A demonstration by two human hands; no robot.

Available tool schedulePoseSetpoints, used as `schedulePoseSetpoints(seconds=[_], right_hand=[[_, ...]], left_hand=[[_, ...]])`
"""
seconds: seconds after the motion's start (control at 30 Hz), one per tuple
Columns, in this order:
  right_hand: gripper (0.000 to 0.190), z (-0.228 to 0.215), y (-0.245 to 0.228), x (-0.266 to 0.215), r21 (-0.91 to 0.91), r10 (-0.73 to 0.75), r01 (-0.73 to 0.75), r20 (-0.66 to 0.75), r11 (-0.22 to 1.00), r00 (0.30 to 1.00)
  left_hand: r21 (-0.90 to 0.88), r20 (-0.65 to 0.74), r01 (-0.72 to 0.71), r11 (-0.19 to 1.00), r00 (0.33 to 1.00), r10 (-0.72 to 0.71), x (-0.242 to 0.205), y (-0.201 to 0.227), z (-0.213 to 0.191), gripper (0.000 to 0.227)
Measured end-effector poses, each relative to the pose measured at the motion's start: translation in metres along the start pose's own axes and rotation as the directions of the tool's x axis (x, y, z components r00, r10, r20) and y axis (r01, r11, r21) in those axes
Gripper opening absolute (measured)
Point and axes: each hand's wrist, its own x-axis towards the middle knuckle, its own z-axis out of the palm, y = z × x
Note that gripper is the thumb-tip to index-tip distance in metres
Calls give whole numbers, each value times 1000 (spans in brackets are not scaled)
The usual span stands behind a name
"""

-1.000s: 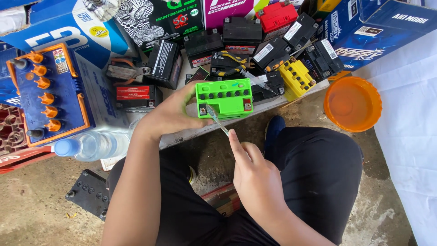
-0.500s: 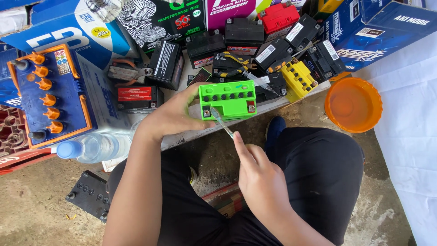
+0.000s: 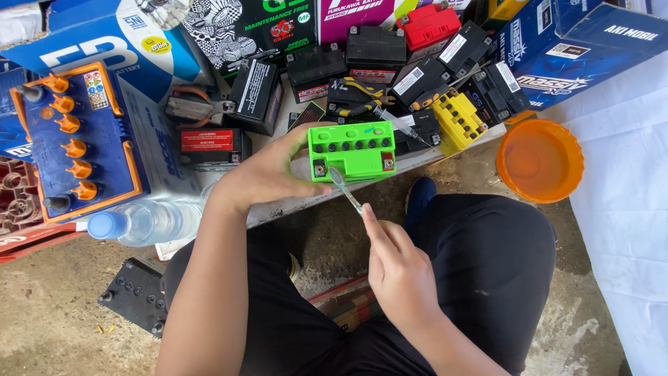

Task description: Prying open a battery cover and cleaning the internal cells using a screwdriver and a small scraping tool.

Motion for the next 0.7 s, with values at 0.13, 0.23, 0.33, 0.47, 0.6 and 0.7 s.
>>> schedulePoseSetpoints(seconds=[0.13,0.23,0.33,0.47,0.6,0.7], right_hand=[[46,12,13,0,18,-59,60,-50,998,997],[46,22,10,4,91,-86,94,-88,991,992],[51,30,13,1,182,-71,85,-80,980,994],[44,27,22,-10,55,-111,121,-149,991,983],[48,33,22,-13,119,-112,133,-171,984,979],[47,37,5,8,204,-112,145,-165,968,980]], left_hand=[[8,40,96,995,995,-96,-2,3,-2,97],[30,22,72,997,997,-72,-1,-7,2,98],[20,12,31,999,999,-31,0,-6,2,88],[3,4,89,996,996,-89,0,-2,2,86],[-22,11,45,999,999,-45,1,-6,2,83],[-102,-75,-10,995,997,2,6,-20,8,98]])
